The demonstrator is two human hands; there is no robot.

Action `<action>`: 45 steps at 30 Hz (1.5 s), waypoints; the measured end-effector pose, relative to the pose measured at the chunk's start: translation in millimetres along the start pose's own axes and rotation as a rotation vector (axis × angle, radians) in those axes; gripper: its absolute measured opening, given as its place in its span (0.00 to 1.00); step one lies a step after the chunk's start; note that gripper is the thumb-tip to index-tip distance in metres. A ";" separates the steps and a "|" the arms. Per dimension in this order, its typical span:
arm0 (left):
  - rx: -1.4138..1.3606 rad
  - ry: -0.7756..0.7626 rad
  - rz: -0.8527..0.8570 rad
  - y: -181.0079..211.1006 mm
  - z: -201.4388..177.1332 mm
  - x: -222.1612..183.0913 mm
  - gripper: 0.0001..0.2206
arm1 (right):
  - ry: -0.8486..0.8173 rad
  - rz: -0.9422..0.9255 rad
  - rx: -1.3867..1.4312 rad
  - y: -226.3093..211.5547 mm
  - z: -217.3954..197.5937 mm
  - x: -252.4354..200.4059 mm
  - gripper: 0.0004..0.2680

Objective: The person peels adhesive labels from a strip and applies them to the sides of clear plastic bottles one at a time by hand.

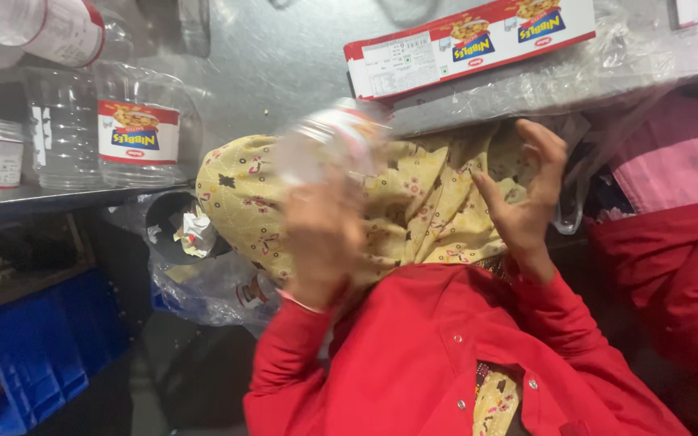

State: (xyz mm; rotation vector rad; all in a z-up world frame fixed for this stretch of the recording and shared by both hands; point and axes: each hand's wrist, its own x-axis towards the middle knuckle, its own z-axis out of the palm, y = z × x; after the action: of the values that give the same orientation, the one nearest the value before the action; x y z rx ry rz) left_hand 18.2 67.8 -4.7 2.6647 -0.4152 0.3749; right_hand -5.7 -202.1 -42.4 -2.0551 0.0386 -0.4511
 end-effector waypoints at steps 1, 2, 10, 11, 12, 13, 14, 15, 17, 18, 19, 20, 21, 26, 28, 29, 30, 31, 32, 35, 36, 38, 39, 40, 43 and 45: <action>0.092 0.035 -0.076 -18.8 -5.1 11.3 0.28 | -0.006 -0.027 -0.073 5.8 3.8 6.9 0.27; 0.183 0.071 -0.153 -36.9 -8.0 22.7 0.32 | -0.014 -0.103 -0.106 11.5 9.0 15.6 0.25; 0.072 0.126 0.090 -86.8 79.3 104.0 0.37 | -0.152 -0.606 -0.453 43.6 74.5 112.4 0.25; -0.006 0.081 0.116 -85.8 93.9 114.3 0.36 | -0.177 -0.614 -0.452 45.1 80.6 117.8 0.21; -0.032 0.063 0.132 -84.7 104.8 120.0 0.33 | -0.202 -0.622 -0.450 45.7 86.4 121.8 0.17; -0.062 0.049 0.149 -82.8 114.4 126.9 0.30 | -0.227 -0.633 -0.454 46.7 88.5 127.4 0.13; -0.121 0.025 0.135 -81.6 121.5 132.5 0.29 | -0.205 -0.633 -0.429 47.6 89.4 131.6 0.11; -0.184 -0.007 0.115 -79.0 127.1 131.2 0.27 | -0.192 -0.625 -0.403 48.5 88.5 128.8 0.10; -0.283 -0.062 0.053 -76.3 132.4 129.0 0.27 | -0.186 -0.537 -0.272 52.4 85.3 127.3 0.09; -0.320 -0.085 0.011 -75.5 133.2 128.9 0.28 | -0.194 -0.454 -0.168 54.5 83.0 129.7 0.09; -0.355 -0.112 -0.035 -75.0 132.3 125.6 0.29 | -0.203 -0.367 -0.062 57.6 81.1 130.0 0.09; -0.362 -0.081 -0.019 -74.6 131.3 123.3 0.29 | -0.257 -0.284 0.016 61.5 79.2 131.5 0.09; -0.369 -0.046 0.000 -74.9 130.6 122.7 0.29 | -0.309 -0.204 0.092 65.9 78.0 135.7 0.09; -0.362 -0.010 -0.014 -75.1 129.7 127.1 0.28 | -0.412 0.114 0.343 93.4 72.2 155.4 0.09; -0.242 -0.012 0.033 -71.5 132.0 126.0 0.24 | -0.374 0.105 0.470 106.4 70.1 154.1 0.09; -0.243 -0.004 0.027 -70.8 131.7 126.0 0.25 | -0.362 0.112 0.484 111.8 71.7 154.8 0.09; -0.244 0.005 0.021 -69.9 131.5 125.8 0.26 | -0.351 0.118 0.498 116.4 74.0 155.1 0.08; -0.244 0.010 0.011 -68.9 131.1 123.9 0.28 | -0.342 0.129 0.513 120.5 76.9 153.5 0.08; -0.257 0.018 0.002 -68.1 130.8 122.8 0.29 | -0.327 0.103 0.511 123.8 80.3 152.2 0.07; -0.288 0.100 0.003 -66.0 133.8 123.9 0.32 | -0.296 0.076 0.527 130.0 84.1 150.5 0.08; -0.287 0.168 0.021 -66.2 134.7 125.5 0.34 | -0.299 0.096 0.555 130.4 84.3 151.6 0.08; -0.218 0.294 0.085 -66.6 136.6 123.9 0.35 | -0.309 0.120 0.555 129.7 84.2 151.2 0.09; -0.150 0.353 0.135 -65.9 137.8 122.7 0.35 | -0.314 0.121 0.525 128.8 83.2 151.6 0.09; -0.081 0.413 0.185 -63.8 139.0 120.5 0.35 | -0.318 0.122 0.495 127.7 81.5 151.8 0.10; 0.125 0.417 0.432 -45.0 145.8 110.4 0.37 | -0.255 0.200 0.504 125.2 78.6 152.9 0.06; 0.146 0.269 0.526 -25.5 152.2 103.9 0.38 | -0.252 0.180 0.579 124.1 80.4 152.1 0.05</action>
State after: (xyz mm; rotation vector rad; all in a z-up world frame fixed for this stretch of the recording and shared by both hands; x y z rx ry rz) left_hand 152.2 -0.6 -114.1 2.5561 -1.0350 0.9373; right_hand 181.9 -230.3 -137.2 -1.5055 -0.0538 -0.0708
